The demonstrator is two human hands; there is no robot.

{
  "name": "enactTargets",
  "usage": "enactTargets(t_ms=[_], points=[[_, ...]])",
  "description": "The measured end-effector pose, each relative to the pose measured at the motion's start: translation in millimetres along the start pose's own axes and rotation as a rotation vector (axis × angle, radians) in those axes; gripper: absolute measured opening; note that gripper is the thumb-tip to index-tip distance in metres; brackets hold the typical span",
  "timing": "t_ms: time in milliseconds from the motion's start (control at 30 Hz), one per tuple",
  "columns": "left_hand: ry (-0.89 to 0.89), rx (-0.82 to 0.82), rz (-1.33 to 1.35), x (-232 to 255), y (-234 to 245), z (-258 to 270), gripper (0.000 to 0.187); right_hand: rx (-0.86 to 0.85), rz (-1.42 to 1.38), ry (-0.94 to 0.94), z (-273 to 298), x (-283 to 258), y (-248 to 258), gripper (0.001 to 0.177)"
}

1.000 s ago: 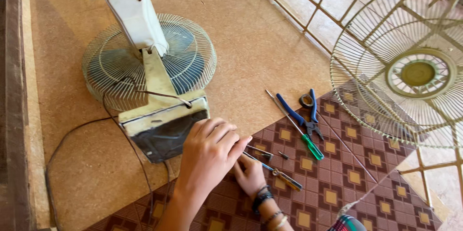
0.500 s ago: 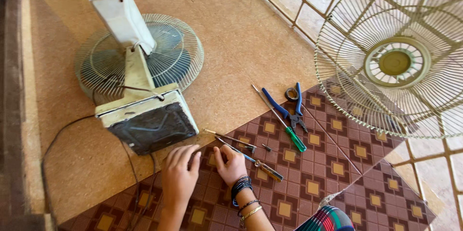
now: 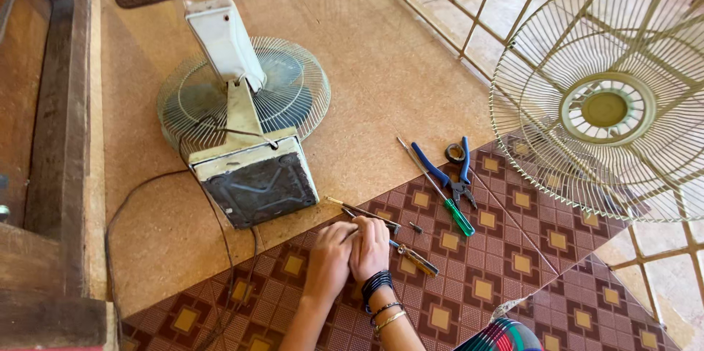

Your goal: The person uses a screwdriver to remove screws from the back panel of a standing fan. After removing several screws, the person detaches the back panel and sets it aside.

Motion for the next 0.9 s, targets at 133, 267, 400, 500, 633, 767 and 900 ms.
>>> enactTargets(t_ms=[133, 267, 400, 500, 633, 767, 900], points=[[-0.082, -0.121, -0.003, -12.6, -13.1, -24.2, 0.019, 0.040, 0.088, -0.039, 0.2, 4.2, -4.9, 0.020], [-0.040, -0.234, -0.001, -24.7, -20.4, -31.5, 0.016, 0.061, 0.121, -0.050, -0.1, 6.4, -8.8, 0.021], [-0.045, -0.196, 0.084, -33.1, -20.1, -32.5, 0.015, 0.027, 0.150, -0.023, 1.1, 7.5, -11.5, 0.027], [-0.016, -0.138, 0.107, -37.4, -13.9, -30.1, 0.015, -0.005, 0.176, -0.022, -0.4, 2.8, -9.0, 0.025], [-0.032, -0.098, 0.062, -47.6, 4.9, -26.1, 0.013, 0.000, 0.249, 0.084, -5.4, -15.8, 3.8, 0.025], [0.086, -0.117, 0.018, -61.5, 26.8, -21.0, 0.012, 0.017, 0.299, 0.158, -11.4, -34.8, 16.3, 0.022], [0.028, -0.029, -0.110, -74.3, 57.6, -9.1, 0.012, -0.173, 0.268, 0.153, -11.7, -35.5, 8.4, 0.019]])
Point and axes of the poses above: each hand's wrist, its own z-axis away from the middle knuckle, its own y-axis out of the back of the hand, x = y × z, the point moved 3 cm from there along -z, towards the middle knuckle, and after that the axes turned 15 degrees about z, right-handed, at the moved point
